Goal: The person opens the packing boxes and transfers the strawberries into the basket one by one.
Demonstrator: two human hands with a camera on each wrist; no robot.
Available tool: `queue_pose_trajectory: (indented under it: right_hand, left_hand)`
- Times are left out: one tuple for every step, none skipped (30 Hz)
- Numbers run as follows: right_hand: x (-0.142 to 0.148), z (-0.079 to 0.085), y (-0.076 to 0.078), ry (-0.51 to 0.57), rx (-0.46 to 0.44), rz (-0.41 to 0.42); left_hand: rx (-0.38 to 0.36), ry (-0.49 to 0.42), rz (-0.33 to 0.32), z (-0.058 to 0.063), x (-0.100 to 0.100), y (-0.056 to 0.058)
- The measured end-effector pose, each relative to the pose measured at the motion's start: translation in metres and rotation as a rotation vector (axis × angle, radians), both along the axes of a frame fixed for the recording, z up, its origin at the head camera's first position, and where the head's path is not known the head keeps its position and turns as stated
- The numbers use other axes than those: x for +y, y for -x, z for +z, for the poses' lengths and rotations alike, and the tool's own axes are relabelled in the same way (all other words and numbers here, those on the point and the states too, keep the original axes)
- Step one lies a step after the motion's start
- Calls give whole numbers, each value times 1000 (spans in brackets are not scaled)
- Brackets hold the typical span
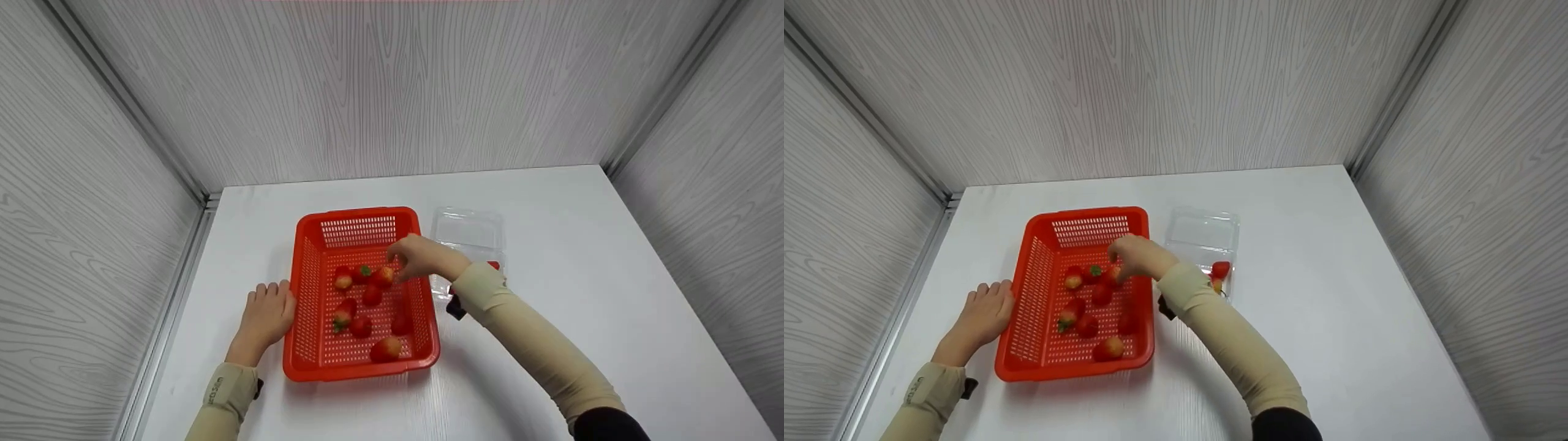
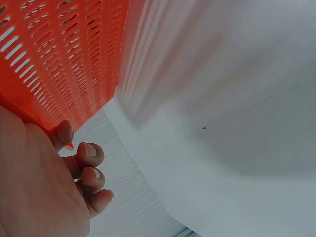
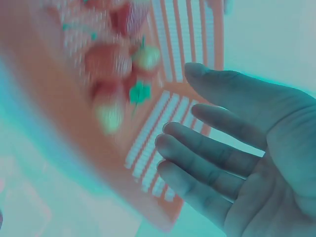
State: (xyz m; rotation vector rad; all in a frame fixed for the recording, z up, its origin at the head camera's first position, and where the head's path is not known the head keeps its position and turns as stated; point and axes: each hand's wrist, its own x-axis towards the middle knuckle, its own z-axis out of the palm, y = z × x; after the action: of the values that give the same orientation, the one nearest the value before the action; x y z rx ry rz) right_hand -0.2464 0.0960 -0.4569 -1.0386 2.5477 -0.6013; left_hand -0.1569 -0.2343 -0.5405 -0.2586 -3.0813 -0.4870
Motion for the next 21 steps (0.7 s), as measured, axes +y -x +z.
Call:
queue_pose_trajectory:
  right_hand:
    - [8,1,3,12,8,-9]
    - [17,1,5,24,13,-20]
    - [25,0,6,34,14,-34]
    - [34,-1,8,41,18,-50]
    - [42,-2,8,44,15,-74]
    - [50,-4,9,42,13,-97]
    - [57,-6,9,44,4,-122]
    - [65,-8,9,43,-9,-148]
    - [72,-10,8,40,-18,-170]
    - [79,-12,7,38,-22,-188]
    - [85,-14,7,33,-29,-209]
    - [91,-16,6,32,-34,-221]
    - [97,-18,5,27,-35,-232]
    - [103,-21,5,17,-38,-249]
    - [108,-23,4,8,-36,-262]
    - [113,-26,4,-4,-36,-279]
    - [118,-29,3,-16,-43,-301]
    - [123,-32,1,-28,-47,-322]
    - [127,-36,0,-41,-50,-343]
    - [131,-40,-2,-50,-59,-364]
    - [135,-43,-4,-57,-60,-377]
  left_hand:
    - [3,1,-1,0,0,0]
    - [5,3,-2,-1,0,0]
    - [7,6,-4,-1,0,0]
    - [6,3,-4,-1,0,1]
    - [2,1,-5,-1,0,1]
    - [-2,-1,-5,-1,0,1]
    - [-5,-2,-5,-1,0,0]
    - [-7,-3,-4,-1,-1,0]
    - [-9,-5,-2,-1,-1,0]
    - [-12,-8,0,-1,-1,0]
    - [-16,-11,2,-1,-1,0]
    - [-20,-15,5,-1,-2,0]
    - [-23,-18,7,-1,-2,0]
    - [-25,-20,8,-1,-2,0]
    - [-28,-23,9,-1,-2,0]
    - [-30,-24,8,-1,-2,0]
    - [-31,-26,6,-2,-2,1]
    - [-31,-27,4,-2,-2,1]
    - [-30,-25,3,-2,-2,1]
    - [-31,-23,1,-2,-2,1]
    - [-33,-24,1,-2,-2,1]
